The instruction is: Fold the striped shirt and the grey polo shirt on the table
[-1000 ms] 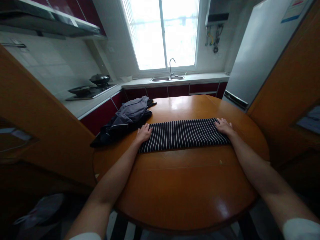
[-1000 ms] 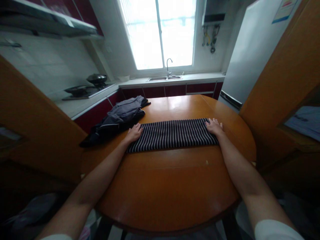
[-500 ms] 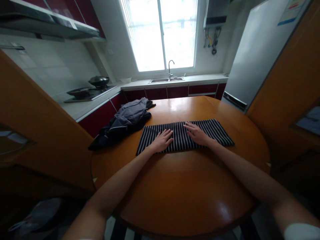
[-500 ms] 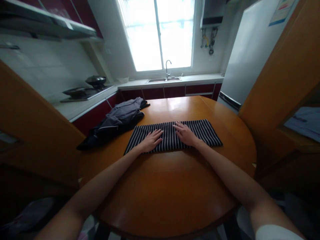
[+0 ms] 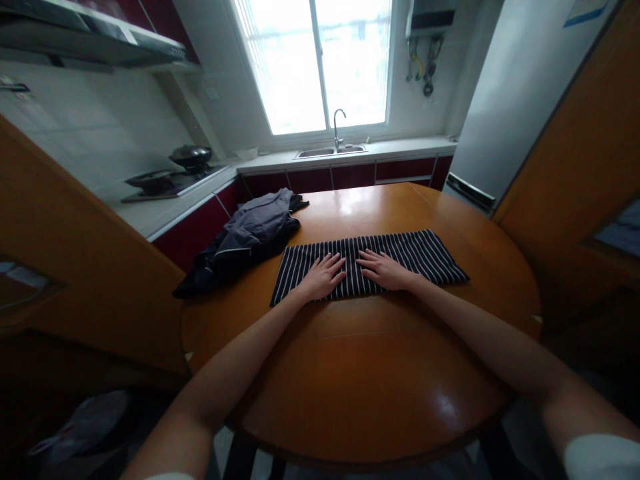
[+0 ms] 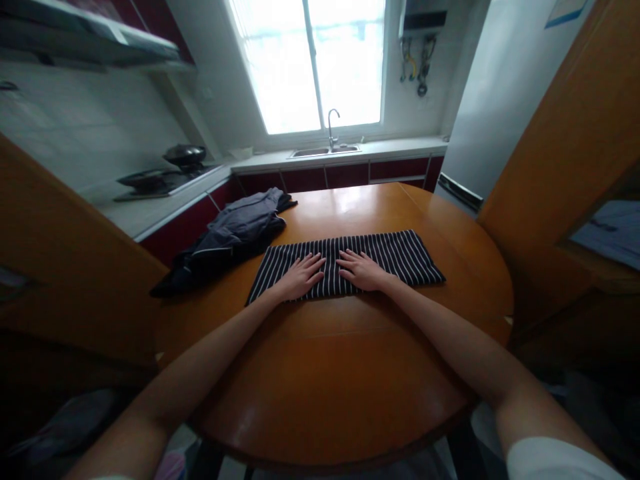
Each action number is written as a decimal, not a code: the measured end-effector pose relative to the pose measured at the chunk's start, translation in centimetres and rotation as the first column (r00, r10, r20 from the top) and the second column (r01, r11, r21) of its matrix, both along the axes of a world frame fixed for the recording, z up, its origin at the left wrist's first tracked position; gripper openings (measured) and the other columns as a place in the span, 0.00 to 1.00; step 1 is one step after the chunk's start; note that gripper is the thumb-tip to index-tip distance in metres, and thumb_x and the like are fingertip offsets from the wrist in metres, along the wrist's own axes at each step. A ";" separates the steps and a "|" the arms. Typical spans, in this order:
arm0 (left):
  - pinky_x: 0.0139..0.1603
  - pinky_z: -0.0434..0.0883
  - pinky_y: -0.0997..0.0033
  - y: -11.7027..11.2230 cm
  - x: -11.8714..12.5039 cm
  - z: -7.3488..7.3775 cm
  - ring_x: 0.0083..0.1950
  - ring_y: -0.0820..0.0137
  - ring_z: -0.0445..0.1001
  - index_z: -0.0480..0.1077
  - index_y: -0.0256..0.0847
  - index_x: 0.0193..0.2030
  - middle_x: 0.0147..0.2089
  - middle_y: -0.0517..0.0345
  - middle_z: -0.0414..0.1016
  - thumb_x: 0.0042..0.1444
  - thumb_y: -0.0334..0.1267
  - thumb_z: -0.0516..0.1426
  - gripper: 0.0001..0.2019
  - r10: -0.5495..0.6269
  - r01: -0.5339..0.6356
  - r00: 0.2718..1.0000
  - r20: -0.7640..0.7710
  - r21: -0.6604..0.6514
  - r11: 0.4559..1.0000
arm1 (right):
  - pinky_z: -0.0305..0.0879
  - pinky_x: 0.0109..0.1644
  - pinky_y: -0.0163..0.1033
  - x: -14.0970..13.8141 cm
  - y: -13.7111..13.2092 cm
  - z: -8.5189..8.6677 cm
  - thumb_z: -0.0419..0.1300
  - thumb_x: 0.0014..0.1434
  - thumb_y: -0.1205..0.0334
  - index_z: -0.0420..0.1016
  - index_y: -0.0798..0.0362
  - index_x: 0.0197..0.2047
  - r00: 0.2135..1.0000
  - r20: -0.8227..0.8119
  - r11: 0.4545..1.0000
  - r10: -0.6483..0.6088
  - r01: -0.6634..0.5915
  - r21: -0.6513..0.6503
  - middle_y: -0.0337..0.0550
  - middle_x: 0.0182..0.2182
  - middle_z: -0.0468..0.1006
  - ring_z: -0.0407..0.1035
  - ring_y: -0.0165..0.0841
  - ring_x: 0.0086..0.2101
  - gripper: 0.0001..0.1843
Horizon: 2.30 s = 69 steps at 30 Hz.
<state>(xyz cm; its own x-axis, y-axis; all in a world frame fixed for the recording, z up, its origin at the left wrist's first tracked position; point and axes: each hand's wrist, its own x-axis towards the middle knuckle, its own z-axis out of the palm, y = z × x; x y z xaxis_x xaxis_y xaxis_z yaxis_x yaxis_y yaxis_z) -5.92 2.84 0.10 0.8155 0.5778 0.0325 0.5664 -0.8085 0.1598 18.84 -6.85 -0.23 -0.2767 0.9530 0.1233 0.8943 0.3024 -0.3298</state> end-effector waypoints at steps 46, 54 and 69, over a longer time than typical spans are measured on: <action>0.76 0.43 0.48 0.0 -0.2 0.1 0.79 0.57 0.40 0.53 0.49 0.75 0.78 0.57 0.44 0.72 0.57 0.38 0.30 0.004 -0.004 1.000 0.020 -0.010 1.000 | 0.41 0.73 0.59 3.3 0.8 -0.9 0.42 0.71 0.44 0.61 0.54 0.72 0.946 0.039 0.947 -0.321 0.320 0.017 0.55 0.73 0.52 0.43 0.46 0.72 0.34; 0.76 0.43 0.47 -0.1 -0.2 0.3 0.79 0.56 0.40 0.53 0.47 0.75 0.78 0.55 0.44 0.72 0.57 0.38 0.31 -0.002 0.002 1.000 0.010 -0.011 1.000 | 0.39 0.73 0.60 9.4 0.6 -0.7 0.41 0.72 0.46 0.57 0.57 0.73 0.777 0.121 0.779 -0.618 0.625 -0.038 0.56 0.73 0.50 0.43 0.46 0.72 0.34; 0.75 0.44 0.45 0.1 -0.2 0.1 0.79 0.55 0.40 0.53 0.46 0.75 0.78 0.54 0.45 0.72 0.56 0.38 0.31 -0.006 0.006 1.000 0.021 -0.005 1.000 | 0.38 0.72 0.62 6.9 -0.2 0.2 0.40 0.72 0.48 0.57 0.61 0.72 0.725 -0.007 0.714 -0.688 0.679 0.172 0.62 0.72 0.54 0.44 0.50 0.71 0.34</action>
<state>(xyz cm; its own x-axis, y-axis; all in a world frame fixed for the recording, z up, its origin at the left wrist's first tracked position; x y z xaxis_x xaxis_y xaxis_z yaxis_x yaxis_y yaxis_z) -6.15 2.92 0.19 0.8181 0.5732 0.0467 0.5582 -0.8109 0.1756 25.79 -7.01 -0.02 0.4326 0.8547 0.2869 0.8912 -0.3572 -0.2795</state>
